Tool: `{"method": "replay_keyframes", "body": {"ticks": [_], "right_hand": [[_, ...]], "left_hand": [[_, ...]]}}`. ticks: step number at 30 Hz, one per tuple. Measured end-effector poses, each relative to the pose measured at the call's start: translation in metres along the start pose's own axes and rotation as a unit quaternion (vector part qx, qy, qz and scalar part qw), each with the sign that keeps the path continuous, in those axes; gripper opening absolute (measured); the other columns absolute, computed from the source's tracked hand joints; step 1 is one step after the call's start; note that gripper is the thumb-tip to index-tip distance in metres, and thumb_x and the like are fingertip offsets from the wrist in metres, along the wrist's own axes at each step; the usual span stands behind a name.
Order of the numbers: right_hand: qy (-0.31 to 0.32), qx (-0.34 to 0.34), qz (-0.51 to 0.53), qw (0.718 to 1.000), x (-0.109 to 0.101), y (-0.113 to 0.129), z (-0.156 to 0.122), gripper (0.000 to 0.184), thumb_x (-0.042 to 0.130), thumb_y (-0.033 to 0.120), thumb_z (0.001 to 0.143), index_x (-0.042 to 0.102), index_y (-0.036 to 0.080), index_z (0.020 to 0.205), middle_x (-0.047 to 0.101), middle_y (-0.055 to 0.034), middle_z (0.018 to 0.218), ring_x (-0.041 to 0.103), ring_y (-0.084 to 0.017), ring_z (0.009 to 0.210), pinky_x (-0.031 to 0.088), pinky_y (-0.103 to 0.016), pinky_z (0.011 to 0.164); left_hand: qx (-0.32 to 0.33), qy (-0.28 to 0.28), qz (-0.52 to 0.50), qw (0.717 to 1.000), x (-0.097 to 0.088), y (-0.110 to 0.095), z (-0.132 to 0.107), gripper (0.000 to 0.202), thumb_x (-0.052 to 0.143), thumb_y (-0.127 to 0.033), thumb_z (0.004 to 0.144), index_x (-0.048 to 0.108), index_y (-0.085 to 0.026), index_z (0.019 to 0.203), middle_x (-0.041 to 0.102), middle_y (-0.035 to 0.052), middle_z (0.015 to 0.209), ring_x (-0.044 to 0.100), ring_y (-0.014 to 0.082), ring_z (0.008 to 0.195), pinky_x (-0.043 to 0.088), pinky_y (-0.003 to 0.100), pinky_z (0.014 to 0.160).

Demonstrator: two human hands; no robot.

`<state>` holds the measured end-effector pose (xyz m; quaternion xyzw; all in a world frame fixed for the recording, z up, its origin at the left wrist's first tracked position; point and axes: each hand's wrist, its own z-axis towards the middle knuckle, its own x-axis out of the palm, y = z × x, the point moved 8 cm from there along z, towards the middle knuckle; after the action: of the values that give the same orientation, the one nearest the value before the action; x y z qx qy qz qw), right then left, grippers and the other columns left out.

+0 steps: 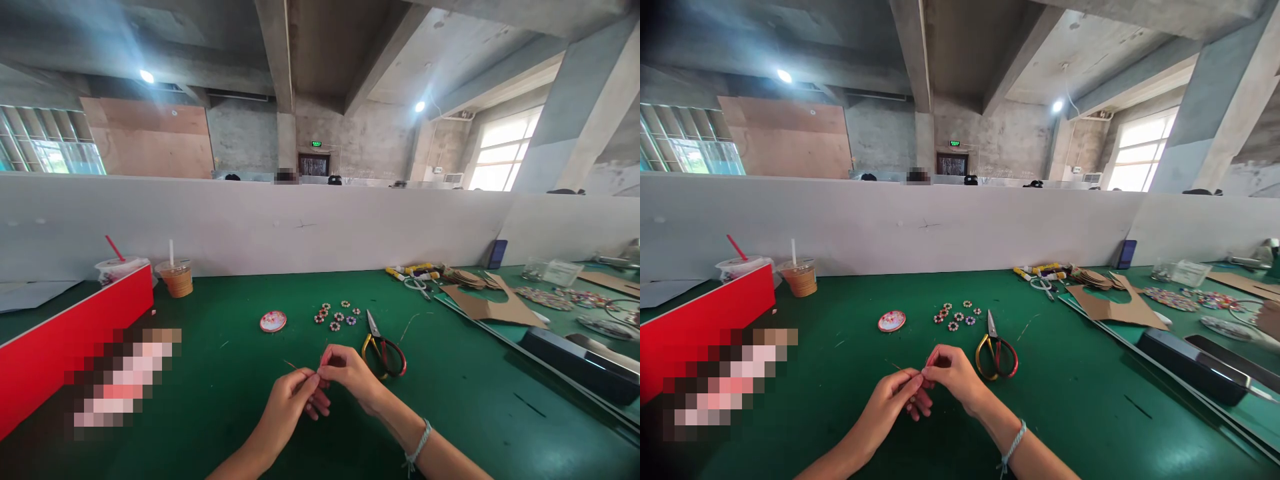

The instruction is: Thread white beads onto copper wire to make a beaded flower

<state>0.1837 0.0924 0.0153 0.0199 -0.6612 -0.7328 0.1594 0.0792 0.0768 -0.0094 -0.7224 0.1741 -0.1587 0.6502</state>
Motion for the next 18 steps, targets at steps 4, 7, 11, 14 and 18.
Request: {"method": "replay_keyframes", "body": {"ticks": [4, 7, 11, 14, 18], "right_hand": [[-0.030, -0.016, 0.002, 0.999, -0.006, 0.003, 0.000, 0.027, 0.078, 0.030, 0.066, 0.056, 0.015, 0.063, 0.057, 0.0040, 0.056, 0.053, -0.012, 0.054, 0.039, -0.025, 0.057], [-0.053, -0.033, -0.009, 0.998, -0.013, 0.004, 0.001, 0.026, 0.076, 0.027, 0.071, 0.055, 0.015, 0.064, 0.056, 0.0053, 0.057, 0.052, -0.011, 0.053, 0.039, -0.024, 0.057], [-0.059, -0.039, -0.018, 0.997, -0.019, 0.006, 0.001, 0.023, 0.069, 0.025, 0.082, 0.054, 0.015, 0.067, 0.054, 0.0069, 0.057, 0.051, -0.011, 0.053, 0.042, -0.025, 0.061], [-0.023, -0.019, -0.017, 0.999, -0.017, 0.009, 0.001, 0.020, 0.070, 0.026, 0.082, 0.057, 0.015, 0.071, 0.056, 0.0059, 0.060, 0.054, -0.011, 0.056, 0.044, -0.027, 0.063], [0.032, 0.021, -0.018, 0.999, -0.008, 0.008, -0.002, 0.022, 0.074, 0.030, 0.075, 0.063, 0.012, 0.075, 0.060, 0.0027, 0.062, 0.056, -0.013, 0.059, 0.043, -0.028, 0.064]], "left_hand": [[0.006, -0.004, 0.005, 1.000, -0.001, -0.001, -0.001, 0.027, 0.057, -0.033, 0.094, 0.059, -0.016, 0.115, 0.066, 0.0072, 0.110, 0.067, 0.0203, 0.087, 0.056, 0.039, 0.075], [0.005, -0.009, 0.013, 1.000, -0.003, 0.000, -0.001, 0.026, 0.057, -0.033, 0.094, 0.060, -0.015, 0.113, 0.066, 0.0065, 0.106, 0.067, 0.0194, 0.084, 0.056, 0.038, 0.073], [-0.006, -0.012, 0.021, 1.000, -0.004, 0.003, 0.000, 0.026, 0.058, -0.032, 0.094, 0.060, -0.015, 0.113, 0.066, 0.0068, 0.108, 0.067, 0.0201, 0.086, 0.056, 0.039, 0.075], [-0.018, -0.006, 0.024, 1.000, -0.002, 0.006, 0.000, 0.027, 0.058, -0.032, 0.094, 0.059, -0.016, 0.115, 0.065, 0.0074, 0.112, 0.066, 0.0211, 0.089, 0.056, 0.040, 0.076], [-0.032, 0.006, 0.028, 0.999, 0.000, 0.009, 0.000, 0.027, 0.058, -0.031, 0.094, 0.059, -0.016, 0.116, 0.064, 0.0077, 0.113, 0.066, 0.0216, 0.091, 0.056, 0.041, 0.077]]}}
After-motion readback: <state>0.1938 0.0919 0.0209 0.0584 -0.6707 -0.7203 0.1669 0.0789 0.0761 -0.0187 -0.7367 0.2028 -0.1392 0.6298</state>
